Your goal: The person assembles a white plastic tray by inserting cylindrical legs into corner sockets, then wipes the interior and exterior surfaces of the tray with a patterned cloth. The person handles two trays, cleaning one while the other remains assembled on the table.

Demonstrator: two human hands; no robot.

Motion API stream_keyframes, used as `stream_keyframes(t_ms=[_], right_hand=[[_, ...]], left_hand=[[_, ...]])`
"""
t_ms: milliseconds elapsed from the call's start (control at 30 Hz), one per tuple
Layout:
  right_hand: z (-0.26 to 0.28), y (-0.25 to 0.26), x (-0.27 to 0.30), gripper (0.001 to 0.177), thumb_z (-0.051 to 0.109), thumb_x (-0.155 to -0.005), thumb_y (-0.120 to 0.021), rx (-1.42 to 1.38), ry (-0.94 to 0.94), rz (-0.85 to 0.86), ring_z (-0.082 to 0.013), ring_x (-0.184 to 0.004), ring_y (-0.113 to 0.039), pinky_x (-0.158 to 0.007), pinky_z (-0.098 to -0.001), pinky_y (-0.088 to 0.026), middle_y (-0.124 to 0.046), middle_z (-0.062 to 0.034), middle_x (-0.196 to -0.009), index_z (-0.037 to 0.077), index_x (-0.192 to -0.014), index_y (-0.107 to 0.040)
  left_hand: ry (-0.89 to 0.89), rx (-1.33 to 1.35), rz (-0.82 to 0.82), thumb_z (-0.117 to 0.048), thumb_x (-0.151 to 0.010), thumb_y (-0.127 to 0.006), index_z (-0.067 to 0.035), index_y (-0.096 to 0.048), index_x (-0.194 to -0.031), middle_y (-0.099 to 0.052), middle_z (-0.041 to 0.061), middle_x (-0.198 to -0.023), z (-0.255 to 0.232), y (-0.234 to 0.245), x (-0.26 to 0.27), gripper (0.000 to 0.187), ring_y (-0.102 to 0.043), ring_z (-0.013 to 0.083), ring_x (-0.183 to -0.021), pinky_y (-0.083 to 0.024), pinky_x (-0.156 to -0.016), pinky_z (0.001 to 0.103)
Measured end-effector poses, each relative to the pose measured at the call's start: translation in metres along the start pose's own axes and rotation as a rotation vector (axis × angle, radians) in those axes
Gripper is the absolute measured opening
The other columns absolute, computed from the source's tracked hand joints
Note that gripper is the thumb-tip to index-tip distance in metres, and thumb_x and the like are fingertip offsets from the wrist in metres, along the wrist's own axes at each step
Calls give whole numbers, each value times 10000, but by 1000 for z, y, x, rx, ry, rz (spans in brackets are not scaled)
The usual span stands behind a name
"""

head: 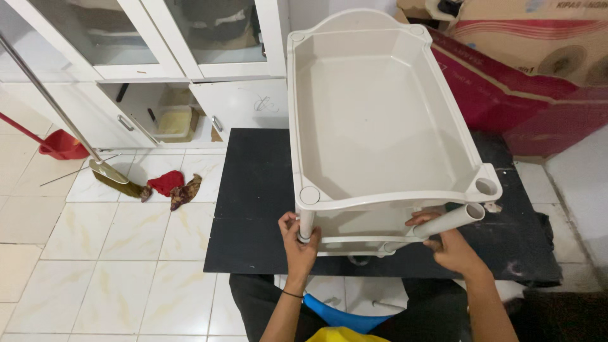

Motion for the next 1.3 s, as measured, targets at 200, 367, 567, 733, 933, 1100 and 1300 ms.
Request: stream_keyframes(t_ms=[200,367,567,733,933,1100,1300], right_hand=[[2,16,20,562,-49,-702,-747,228,17,-262,-317,-1312,-541,-1087,-455,-413,-653,-138,-1324,78,-1242,-655],[64,45,71,215,138,-940,-692,265,439,-924,-234,-934,-706,-832,-321,-549,-713,-147,-1030,-18,-1087,-715],[220,4,67,98,99,-920,-675,258,868,-869,-222,-819,-721,-720,-302,-579,-706,-91,-841,16,-879,-706],[341,-44,18,117,95,-864,-716,578,731,-698,-280,-906,-691,-837,-392,-472,-736,-107,-956,9,-927,-761],[369,-83,-20,211,247,-944,-701,935,641,-571,-180,-732,-647,-796,-384,-412,-705,2,-750,103,-798,-753],[344,-88,-30,414,211,-993,-681,1073,672,-607,-169,-520,-534,-631,-336,-351,-584,12,-533,130,-590,-628],[333,-86,-30,481,129,-965,-658,1026,752,-663,-172,-426,-462,-563,-338,-297,-509,-4,-454,111,-495,-561]], left_hand=[[-67,-253,-41,-61,-748,-764,10,-601,-1156,-467,178,-1238,-45,10,-2,446,-501,363,-1235,-425,-1043,455],[-252,-249,-24,-64,-705,-748,-13,-574,-1135,-508,207,-1205,-116,14,-11,467,-561,384,-1196,-474,-999,468],[-362,-170,-22,-55,-729,-767,4,-567,-1095,-564,184,-1065,-176,9,-26,421,-601,334,-977,-507,-867,421],[-257,-7,16,-18,-792,-718,2,-600,-1041,-695,157,-902,-174,0,-39,276,-720,269,-822,-557,-724,344],[-56,-45,25,-57,-724,-765,22,-646,-791,-661,195,-634,-148,1,-53,157,-704,267,-553,-520,-531,355],[-123,-65,99,-75,-767,-750,5,-708,-779,-698,201,-699,-137,-9,-57,91,-716,315,-635,-540,-557,359],[-122,57,268,-49,-753,-725,-4,-703,-741,-701,163,-670,-120,-19,-61,52,-722,233,-598,-535,-553,333]])
Point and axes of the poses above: each hand's wrist, its own x-axis away from the middle knuckle, its own y-axis out of the back of the hand, z = x × y, the point moved 9 cm from there along -x, towards the middle knuckle
